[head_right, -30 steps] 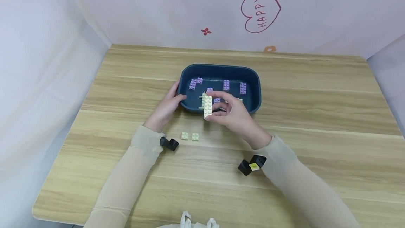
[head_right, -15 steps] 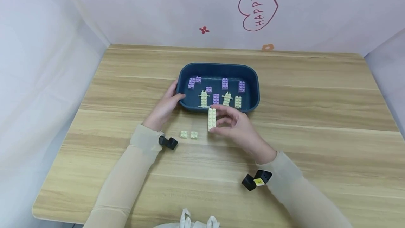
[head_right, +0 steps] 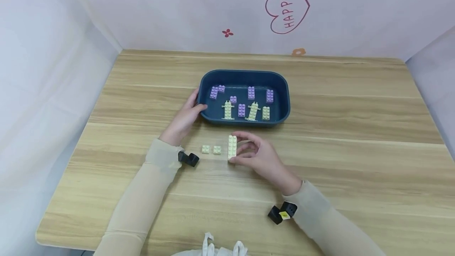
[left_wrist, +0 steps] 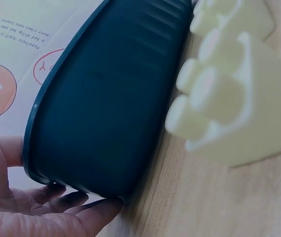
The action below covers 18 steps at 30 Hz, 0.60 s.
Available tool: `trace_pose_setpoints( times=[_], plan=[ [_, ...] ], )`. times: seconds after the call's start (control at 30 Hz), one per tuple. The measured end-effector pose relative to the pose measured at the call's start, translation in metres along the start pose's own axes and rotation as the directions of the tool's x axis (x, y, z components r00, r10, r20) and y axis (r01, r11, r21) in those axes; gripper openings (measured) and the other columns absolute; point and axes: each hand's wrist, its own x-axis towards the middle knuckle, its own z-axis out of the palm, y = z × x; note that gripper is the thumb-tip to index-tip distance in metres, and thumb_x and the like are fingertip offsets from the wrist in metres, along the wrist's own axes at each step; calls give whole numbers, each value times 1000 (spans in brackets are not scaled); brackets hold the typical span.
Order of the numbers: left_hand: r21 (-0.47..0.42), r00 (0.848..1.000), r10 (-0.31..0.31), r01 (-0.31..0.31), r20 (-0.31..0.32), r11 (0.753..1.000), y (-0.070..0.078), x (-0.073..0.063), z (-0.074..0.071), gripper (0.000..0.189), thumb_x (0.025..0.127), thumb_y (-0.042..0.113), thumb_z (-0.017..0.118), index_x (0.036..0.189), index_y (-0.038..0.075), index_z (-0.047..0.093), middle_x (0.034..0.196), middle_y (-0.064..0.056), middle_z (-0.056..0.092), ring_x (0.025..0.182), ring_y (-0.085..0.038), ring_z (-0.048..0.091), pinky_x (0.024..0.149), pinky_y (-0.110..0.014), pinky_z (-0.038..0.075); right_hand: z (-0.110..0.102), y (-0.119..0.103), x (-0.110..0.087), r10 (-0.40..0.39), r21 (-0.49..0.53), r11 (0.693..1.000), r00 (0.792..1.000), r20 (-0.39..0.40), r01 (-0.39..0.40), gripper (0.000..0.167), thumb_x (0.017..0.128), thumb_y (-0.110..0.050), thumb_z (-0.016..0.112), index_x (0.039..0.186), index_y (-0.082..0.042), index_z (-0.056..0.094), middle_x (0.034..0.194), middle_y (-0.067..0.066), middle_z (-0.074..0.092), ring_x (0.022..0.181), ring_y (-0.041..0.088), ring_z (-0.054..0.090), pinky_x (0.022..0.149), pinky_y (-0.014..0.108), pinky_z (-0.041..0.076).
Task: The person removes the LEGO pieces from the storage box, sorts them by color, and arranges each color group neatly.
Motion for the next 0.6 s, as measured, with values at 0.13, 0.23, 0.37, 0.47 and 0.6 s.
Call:
trace_pose_setpoints(
  times=[0.13, 0.23, 0.37, 0.47, 0.6],
  plan=[
    [-1, 1000, 8, -8, 3, 1000, -1, 0, -1, 67, 96, 6, 49, 155, 25, 22, 162, 4, 19, 147, -10, 18, 120, -30, 20, 3, 11, 5, -49, -86, 995, 999, -8, 48, 66, 73, -4, 82, 133, -6, 56, 120, 15, 59, 96, 19, 62, 83, 24, 55],
    [4, 1000, 13, -13, 4, 1000, -1, 1, -1, 66, 97, 6, 49, 155, 24, 23, 162, 4, 20, 147, -10, 19, 120, -30, 21, 5, 14, 7, -87, -177, 981, 996, -30, 80, 64, 73, -12, 84, 131, -8, 58, 117, 14, 62, 99, 24, 61, 85, 26, 54],
    [15, 1000, 16, -16, 6, 1000, 0, 0, -1, 66, 96, 7, 49, 155, 24, 23, 162, 4, 20, 148, -11, 18, 120, -30, 21, 6, 15, 7, -118, -246, 964, 992, -53, 101, 62, 72, -16, 86, 128, -11, 62, 124, 8, 63, 105, 24, 58, 85, 26, 53],
    [19, 1000, 16, -16, 5, 1000, 0, 0, -1, 66, 96, 7, 49, 155, 24, 23, 162, 4, 20, 148, -11, 19, 120, -30, 21, 6, 16, 7, -140, -261, 958, 989, -54, 122, 61, 70, -17, 87, 126, -11, 63, 127, 6, 61, 105, 23, 57, 85, 25, 52],
    [23, 1000, 16, -16, 4, 1000, 0, 1, -1, 66, 96, 7, 49, 155, 24, 23, 162, 3, 20, 148, -12, 19, 120, -30, 21, 6, 18, 8, -147, -264, 956, 988, -51, 129, 60, 69, -18, 87, 124, -11, 64, 127, 5, 59, 103, 22, 56, 83, 23, 51]
  ],
)
